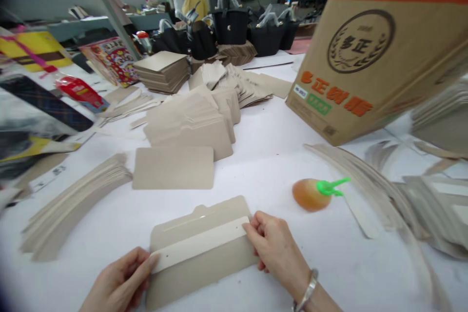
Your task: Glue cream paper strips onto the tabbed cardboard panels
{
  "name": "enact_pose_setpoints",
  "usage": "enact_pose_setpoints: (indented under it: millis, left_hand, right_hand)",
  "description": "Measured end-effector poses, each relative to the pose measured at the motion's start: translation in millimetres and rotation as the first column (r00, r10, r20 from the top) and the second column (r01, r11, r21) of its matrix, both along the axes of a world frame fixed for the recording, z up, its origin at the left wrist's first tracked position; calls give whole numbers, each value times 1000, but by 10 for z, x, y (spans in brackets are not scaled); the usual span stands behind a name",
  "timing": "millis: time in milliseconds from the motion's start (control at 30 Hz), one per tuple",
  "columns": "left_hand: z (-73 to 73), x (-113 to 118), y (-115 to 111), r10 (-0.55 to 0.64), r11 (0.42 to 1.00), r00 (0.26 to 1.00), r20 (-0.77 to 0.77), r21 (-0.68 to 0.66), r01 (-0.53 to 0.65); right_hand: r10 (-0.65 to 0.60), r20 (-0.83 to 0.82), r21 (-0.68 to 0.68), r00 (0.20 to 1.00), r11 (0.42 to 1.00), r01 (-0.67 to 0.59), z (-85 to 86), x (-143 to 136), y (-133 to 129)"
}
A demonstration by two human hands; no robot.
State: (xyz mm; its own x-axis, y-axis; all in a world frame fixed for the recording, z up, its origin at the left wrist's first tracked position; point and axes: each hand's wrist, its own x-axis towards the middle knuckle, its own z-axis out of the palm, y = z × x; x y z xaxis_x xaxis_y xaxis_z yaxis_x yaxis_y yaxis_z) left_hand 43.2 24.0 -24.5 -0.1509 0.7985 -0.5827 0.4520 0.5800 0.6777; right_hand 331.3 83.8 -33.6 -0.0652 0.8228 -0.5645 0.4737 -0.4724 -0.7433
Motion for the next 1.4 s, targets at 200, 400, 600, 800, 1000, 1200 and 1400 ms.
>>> enact_pose_setpoints:
  millis: [200,400,600,800,1000,1200,1400]
  left_hand:
    - [42,4,49,12,1000,999,48,27,-14]
    - [47,9,45,42,998,998,39,48,-44]
    - [24,-3,40,37,998,998,44,58,-40]
    - [10,-21,46,13,996,999,40,82,-16]
    - [33,-32,23,-13,996,1000,0,85,13]
    - [40,-10,21,-47,993,996,-77,105,55]
    - [59,-2,25,-90,985,977,-191,125,115]
  right_hand:
    - [42,44,-20,998,999,-41,-144,53,1]
    - [42,66,-63,997,997,-38,-174,74,-6]
    - [51,53,-103,997,994,-45,-233,109,5]
    - [39,71,-112,997,993,-31,-227,109,0]
    - [31,64,-75,997,997,-26,-223,111,-22]
    - [38,60,-73,997,997,-33,-256,115,-11]
    - [55,34,-92,998,994,-52,-225,107,-3]
